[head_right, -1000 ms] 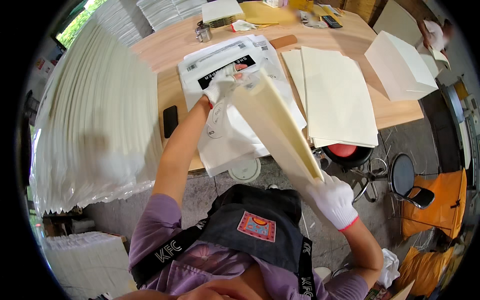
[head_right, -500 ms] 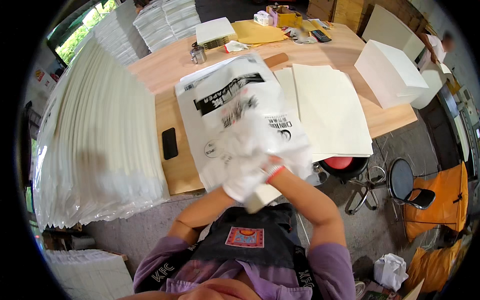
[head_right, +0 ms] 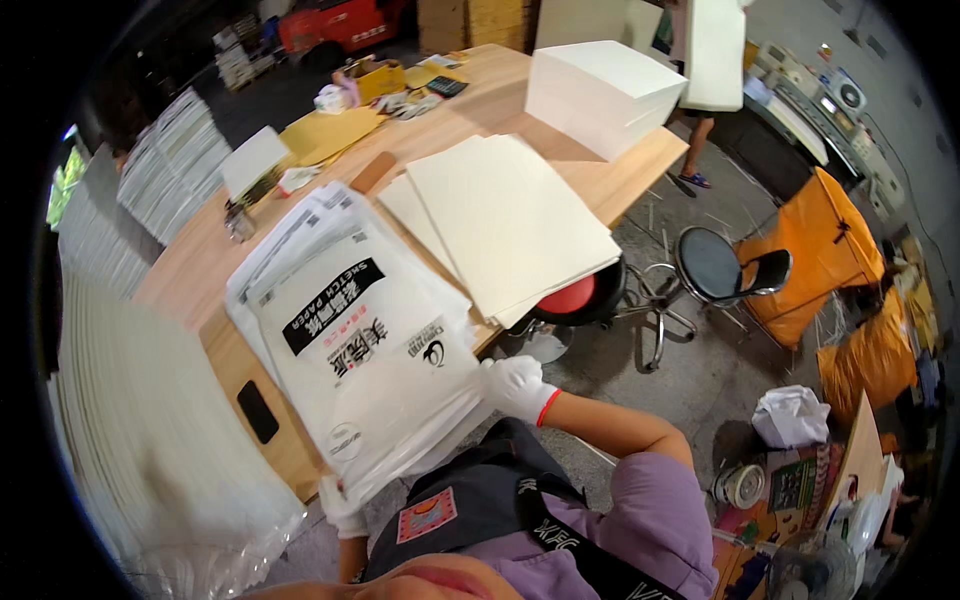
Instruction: The person inserts rolls and sheets of paper into plastic bags and stacks the filled bags on a desk.
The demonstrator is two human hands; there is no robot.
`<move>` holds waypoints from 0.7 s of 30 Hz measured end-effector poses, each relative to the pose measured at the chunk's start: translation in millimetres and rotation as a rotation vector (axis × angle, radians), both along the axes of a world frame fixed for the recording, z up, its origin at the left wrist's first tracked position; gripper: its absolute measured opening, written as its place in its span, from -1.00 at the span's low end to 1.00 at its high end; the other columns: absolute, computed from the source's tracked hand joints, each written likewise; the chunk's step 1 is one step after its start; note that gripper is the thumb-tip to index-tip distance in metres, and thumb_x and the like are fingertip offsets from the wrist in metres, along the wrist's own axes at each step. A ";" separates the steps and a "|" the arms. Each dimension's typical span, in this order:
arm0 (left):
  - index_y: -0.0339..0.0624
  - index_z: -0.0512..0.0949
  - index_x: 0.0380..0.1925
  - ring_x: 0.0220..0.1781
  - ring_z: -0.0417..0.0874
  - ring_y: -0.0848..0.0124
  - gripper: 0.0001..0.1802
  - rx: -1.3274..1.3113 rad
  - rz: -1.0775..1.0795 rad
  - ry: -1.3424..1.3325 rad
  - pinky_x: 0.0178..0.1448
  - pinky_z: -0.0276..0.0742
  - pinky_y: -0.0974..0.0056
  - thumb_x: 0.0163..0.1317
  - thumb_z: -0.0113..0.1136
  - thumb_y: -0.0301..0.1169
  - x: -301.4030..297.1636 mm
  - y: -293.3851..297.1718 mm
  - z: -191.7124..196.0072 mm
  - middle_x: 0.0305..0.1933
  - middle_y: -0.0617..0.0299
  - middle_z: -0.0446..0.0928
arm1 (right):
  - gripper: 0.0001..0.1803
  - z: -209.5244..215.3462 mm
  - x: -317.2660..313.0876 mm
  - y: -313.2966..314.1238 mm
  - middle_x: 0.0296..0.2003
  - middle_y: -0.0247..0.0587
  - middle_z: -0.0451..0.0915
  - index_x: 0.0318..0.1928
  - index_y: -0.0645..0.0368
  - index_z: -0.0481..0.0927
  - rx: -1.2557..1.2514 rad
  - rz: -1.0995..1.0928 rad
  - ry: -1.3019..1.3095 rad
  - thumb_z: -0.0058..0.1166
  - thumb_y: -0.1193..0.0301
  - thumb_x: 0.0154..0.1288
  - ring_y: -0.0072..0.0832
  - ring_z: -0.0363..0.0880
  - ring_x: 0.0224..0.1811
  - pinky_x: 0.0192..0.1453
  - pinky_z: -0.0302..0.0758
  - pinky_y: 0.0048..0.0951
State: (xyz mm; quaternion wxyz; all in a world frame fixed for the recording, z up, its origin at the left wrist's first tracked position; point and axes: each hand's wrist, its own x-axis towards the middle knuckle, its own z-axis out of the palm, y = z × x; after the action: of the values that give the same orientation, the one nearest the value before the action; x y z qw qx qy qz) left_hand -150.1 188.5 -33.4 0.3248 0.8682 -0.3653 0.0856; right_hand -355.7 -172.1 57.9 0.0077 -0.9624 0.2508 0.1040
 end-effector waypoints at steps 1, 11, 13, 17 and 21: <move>-0.18 0.34 -0.53 -0.39 0.43 0.27 -0.68 -0.154 0.089 0.249 -0.30 0.33 0.22 0.01 0.29 -0.27 -9.4 4.6 4.1 -0.51 0.21 0.32 | -0.72 18.3 -8.6 4.5 -0.54 -0.26 0.64 -0.12 0.08 0.56 0.015 0.073 0.052 0.05 0.38 0.11 -0.33 0.66 -0.57 -0.68 0.44 -0.26; -0.23 0.32 -0.48 -0.40 0.42 0.43 -0.79 -0.442 0.092 0.687 -0.27 0.36 0.34 0.22 0.13 -0.40 -61.6 -7.9 48.5 -0.51 0.28 0.38 | -0.92 28.4 -39.7 19.7 -0.64 -0.30 0.57 -0.50 0.01 0.65 -0.027 0.334 -0.051 0.11 0.35 0.00 -0.33 0.56 -0.66 -0.77 0.28 -0.25; -0.22 0.30 -0.50 -0.47 0.35 0.41 -0.80 -0.152 0.074 0.386 -0.34 0.30 0.31 0.17 0.14 -0.46 -29.2 -0.8 25.2 -0.56 0.31 0.31 | -0.89 -43.0 -52.4 -11.7 -0.70 -0.28 0.53 -0.64 0.05 0.61 -0.183 0.407 -0.283 0.15 0.35 -0.07 -0.32 0.54 -0.70 -0.78 0.28 -0.24; -0.22 0.37 -0.35 -0.39 0.43 0.41 -0.86 -0.079 -0.144 0.723 -0.23 0.40 0.33 0.20 0.13 -0.45 -32.2 66.3 -17.8 -0.43 0.26 0.38 | -0.84 3.8 -63.6 -1.0 -0.47 -0.18 0.65 -0.41 0.11 0.64 0.281 0.519 0.324 0.03 0.35 0.13 -0.25 0.69 -0.40 -0.60 0.51 -0.18; -0.26 0.43 -0.01 -0.20 0.51 0.39 -0.60 -0.647 0.187 1.127 -0.08 0.47 0.30 0.25 0.18 -0.24 -10.3 45.7 -83.5 -0.25 0.16 0.50 | -0.69 -72.1 -54.4 -34.2 -0.27 -0.12 0.67 -0.16 0.08 0.58 0.261 0.047 -0.087 -0.05 0.14 0.31 -0.20 0.68 -0.27 -0.38 0.55 -0.18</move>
State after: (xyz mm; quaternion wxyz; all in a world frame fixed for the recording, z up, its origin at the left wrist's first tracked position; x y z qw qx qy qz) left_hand -160.4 234.2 -116.9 0.7022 0.6668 -0.0183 -0.2488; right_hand -410.1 -206.4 -14.2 0.1415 -0.9624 0.2121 0.0940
